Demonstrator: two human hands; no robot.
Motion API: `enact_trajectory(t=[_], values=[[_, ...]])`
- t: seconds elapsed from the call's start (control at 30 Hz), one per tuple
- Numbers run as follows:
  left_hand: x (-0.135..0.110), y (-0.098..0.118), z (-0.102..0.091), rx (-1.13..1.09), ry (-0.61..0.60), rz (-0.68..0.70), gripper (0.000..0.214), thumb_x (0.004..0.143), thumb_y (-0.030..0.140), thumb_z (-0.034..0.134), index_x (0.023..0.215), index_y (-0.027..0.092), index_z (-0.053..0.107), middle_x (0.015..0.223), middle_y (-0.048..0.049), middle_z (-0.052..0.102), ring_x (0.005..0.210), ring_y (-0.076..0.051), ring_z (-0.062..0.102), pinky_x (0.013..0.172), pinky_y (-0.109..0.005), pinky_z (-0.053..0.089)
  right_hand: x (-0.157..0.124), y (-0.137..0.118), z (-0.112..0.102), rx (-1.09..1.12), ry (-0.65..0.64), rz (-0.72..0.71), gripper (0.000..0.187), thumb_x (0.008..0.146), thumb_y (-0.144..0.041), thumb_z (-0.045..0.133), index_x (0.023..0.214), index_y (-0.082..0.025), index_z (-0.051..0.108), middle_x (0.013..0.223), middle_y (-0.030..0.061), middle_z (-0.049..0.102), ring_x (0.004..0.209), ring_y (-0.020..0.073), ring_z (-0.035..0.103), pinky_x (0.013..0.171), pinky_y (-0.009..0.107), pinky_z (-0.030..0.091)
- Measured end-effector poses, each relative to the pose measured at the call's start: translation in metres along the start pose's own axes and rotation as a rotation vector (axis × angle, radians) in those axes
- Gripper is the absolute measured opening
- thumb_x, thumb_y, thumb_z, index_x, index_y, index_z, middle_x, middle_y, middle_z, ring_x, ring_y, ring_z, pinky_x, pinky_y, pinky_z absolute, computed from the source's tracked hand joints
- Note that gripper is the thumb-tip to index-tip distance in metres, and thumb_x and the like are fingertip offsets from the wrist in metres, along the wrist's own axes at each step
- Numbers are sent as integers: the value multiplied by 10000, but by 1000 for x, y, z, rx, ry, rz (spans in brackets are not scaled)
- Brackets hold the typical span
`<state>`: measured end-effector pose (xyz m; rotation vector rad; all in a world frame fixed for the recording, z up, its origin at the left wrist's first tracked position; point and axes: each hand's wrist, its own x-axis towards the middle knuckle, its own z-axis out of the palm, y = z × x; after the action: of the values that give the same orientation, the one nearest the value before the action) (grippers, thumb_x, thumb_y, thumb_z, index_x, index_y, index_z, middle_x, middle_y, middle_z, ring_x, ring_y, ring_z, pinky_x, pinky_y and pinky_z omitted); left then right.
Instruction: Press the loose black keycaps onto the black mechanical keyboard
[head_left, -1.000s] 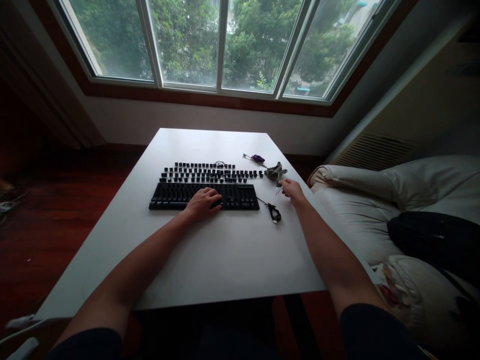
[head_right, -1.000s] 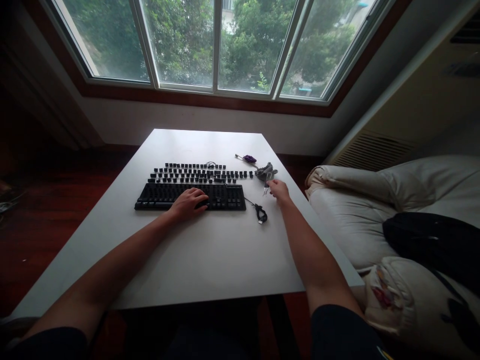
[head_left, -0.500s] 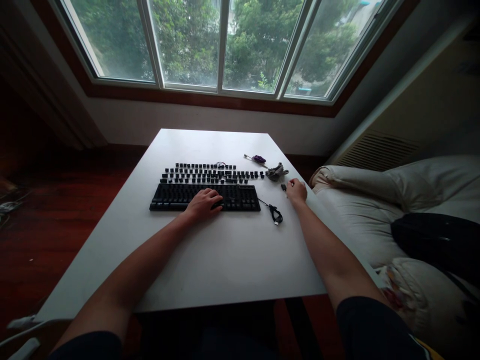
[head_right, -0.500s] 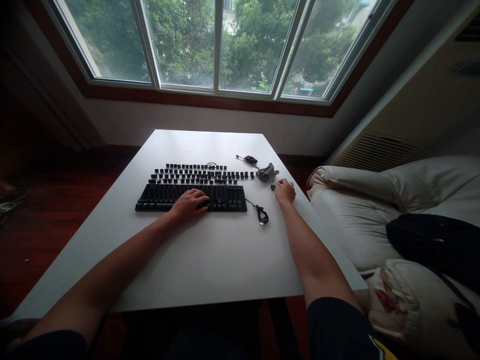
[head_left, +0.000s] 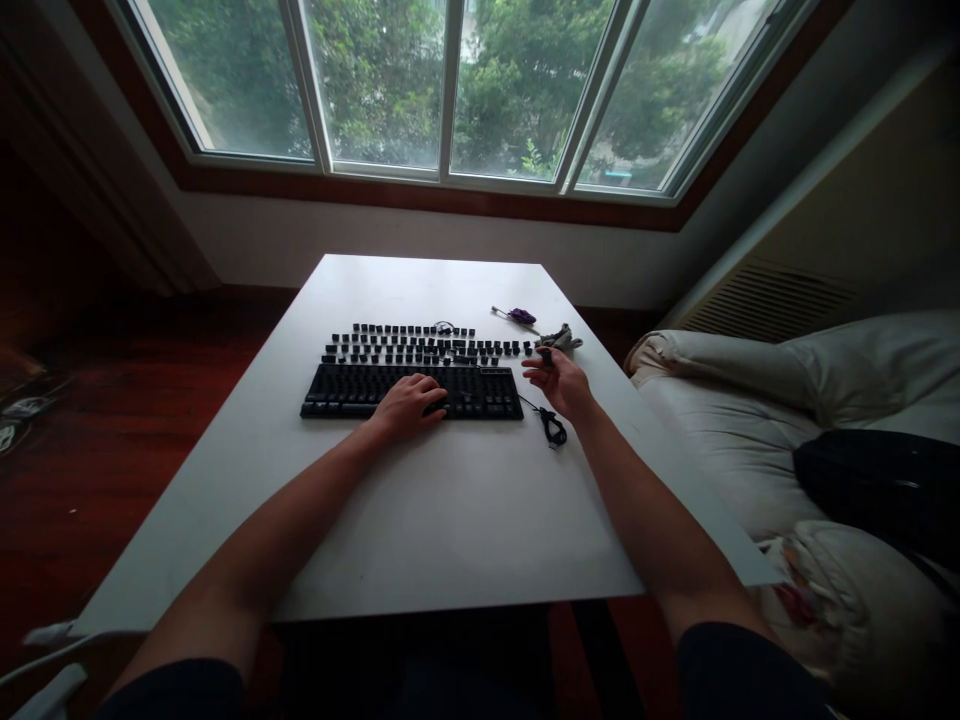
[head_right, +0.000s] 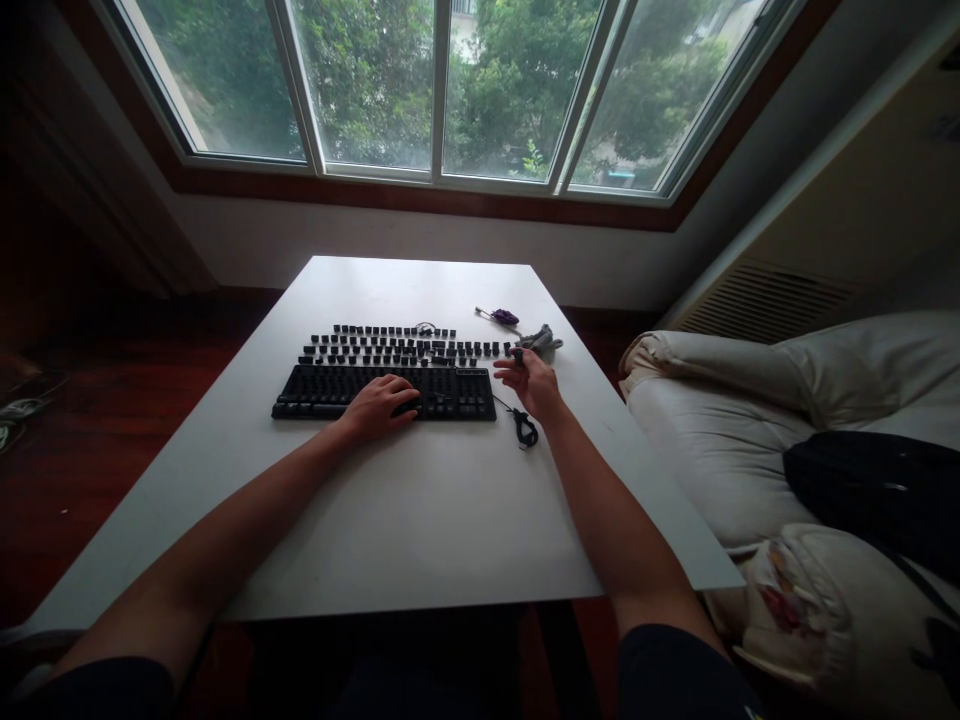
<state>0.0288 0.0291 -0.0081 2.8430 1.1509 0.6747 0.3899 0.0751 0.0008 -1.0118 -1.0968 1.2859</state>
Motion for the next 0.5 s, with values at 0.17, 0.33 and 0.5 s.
enact_trajectory(t=[0.17,0.33,0.5], values=[[1,0,1,-6,5,-2,343,985,435,560,1252,256,681,1194,-92,664,1154,-276,567,1007,-455,457,-5,-1,10,175,-34,64,240,946,-458,577,1091,-267,572,956,41,780,798,184,746,669,290,595],[2,-1,3,-5,-1,-4,349,982,440,567,1254,252,680,1204,-89,664,1156,-278,566,1007,-457,458,-7,3,12,168,-27,33,274,894,-419,686,1129,-312,595,1023,-2,745,892,156,723,667,241,578],[2,-1,4,-6,-1,-6,358,984,447,563,1260,250,677,1211,-88,664,1167,-282,561,1011,-460,457,-4,7,11,112,34,-6,285,828,-428,768,1050,-296,650,858,-34,658,736,114,651,603,212,552]])
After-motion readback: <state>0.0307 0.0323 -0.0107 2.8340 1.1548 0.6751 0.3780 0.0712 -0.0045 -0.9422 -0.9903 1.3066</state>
